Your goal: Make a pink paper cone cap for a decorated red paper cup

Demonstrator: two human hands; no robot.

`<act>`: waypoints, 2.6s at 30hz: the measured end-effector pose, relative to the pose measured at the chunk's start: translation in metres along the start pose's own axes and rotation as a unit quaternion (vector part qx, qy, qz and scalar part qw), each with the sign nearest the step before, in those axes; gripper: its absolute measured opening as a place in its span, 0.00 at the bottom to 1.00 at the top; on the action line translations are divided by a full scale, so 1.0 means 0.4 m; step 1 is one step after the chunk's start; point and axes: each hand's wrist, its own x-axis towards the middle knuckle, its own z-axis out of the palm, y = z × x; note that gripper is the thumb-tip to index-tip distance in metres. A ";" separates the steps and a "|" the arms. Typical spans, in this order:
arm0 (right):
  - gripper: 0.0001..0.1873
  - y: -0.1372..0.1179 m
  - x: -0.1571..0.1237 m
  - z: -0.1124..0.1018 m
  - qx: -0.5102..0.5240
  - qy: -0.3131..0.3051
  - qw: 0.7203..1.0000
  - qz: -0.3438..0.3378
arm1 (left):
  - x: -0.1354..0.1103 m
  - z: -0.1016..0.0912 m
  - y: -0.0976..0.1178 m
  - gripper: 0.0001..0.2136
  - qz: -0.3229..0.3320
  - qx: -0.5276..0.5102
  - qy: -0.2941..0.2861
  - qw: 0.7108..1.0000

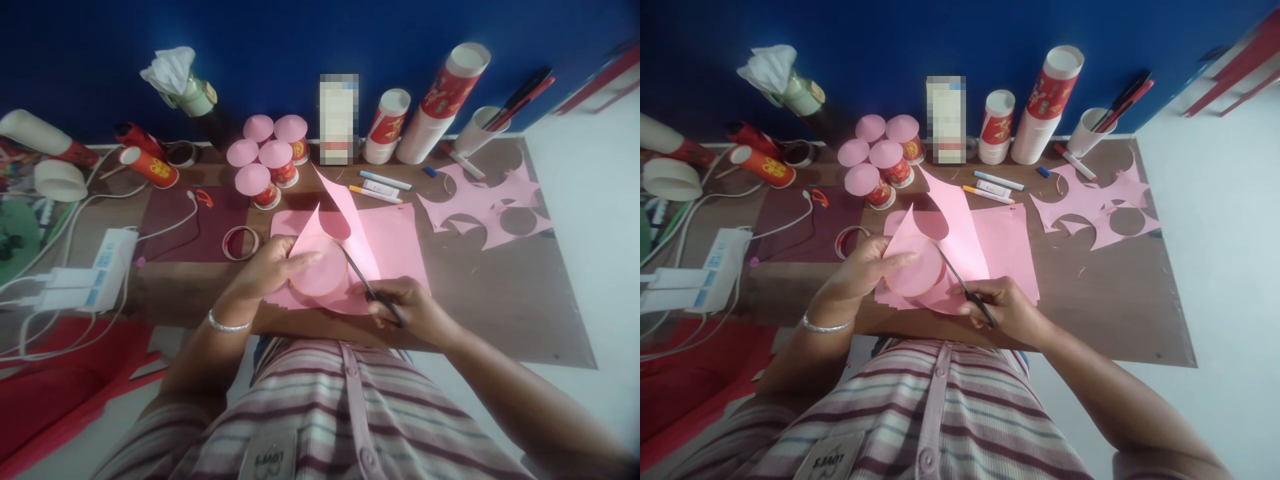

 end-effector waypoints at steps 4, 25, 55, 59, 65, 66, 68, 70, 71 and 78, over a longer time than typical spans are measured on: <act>0.27 0.000 0.005 0.002 -0.004 -0.001 1.000 -0.008 | -0.001 0.000 0.003 0.16 -0.002 0.002 0.005 1.000; 0.20 -0.010 0.007 -0.012 -0.033 -0.023 0.999 -0.030 | 0.007 -0.011 -0.001 0.12 -0.018 -0.046 -0.027 0.998; 0.23 -0.009 0.004 -0.004 -0.007 0.000 1.000 -0.011 | 0.010 -0.011 0.013 0.14 -0.012 0.006 -0.010 1.000; 0.22 -0.012 0.004 -0.006 -0.021 0.001 1.000 -0.022 | 0.010 -0.010 0.015 0.14 -0.011 0.005 -0.015 1.000; 0.19 -0.013 0.003 -0.009 -0.045 -0.006 0.998 -0.037 | 0.009 -0.014 0.013 0.13 -0.019 -0.004 -0.018 1.000; 0.19 -0.014 0.002 -0.009 -0.045 -0.006 0.998 -0.035 | 0.010 -0.016 0.012 0.13 -0.020 -0.004 -0.020 1.000; 0.20 -0.017 0.001 -0.009 -0.043 -0.006 0.999 -0.032 | 0.010 -0.019 0.009 0.13 -0.021 -0.003 -0.024 0.999; 0.20 -0.019 0.000 -0.008 -0.042 -0.004 0.999 -0.031 | 0.011 -0.022 0.007 0.13 -0.023 -0.002 -0.025 0.999; 0.21 -0.020 0.000 -0.008 -0.042 -0.003 0.999 -0.030 | 0.011 -0.023 0.007 0.13 -0.024 -0.002 -0.025 0.999; 0.24 -0.019 0.002 -0.009 -0.028 -0.004 0.999 -0.024 | 0.009 -0.026 0.021 0.14 -0.024 -0.003 -0.047 0.999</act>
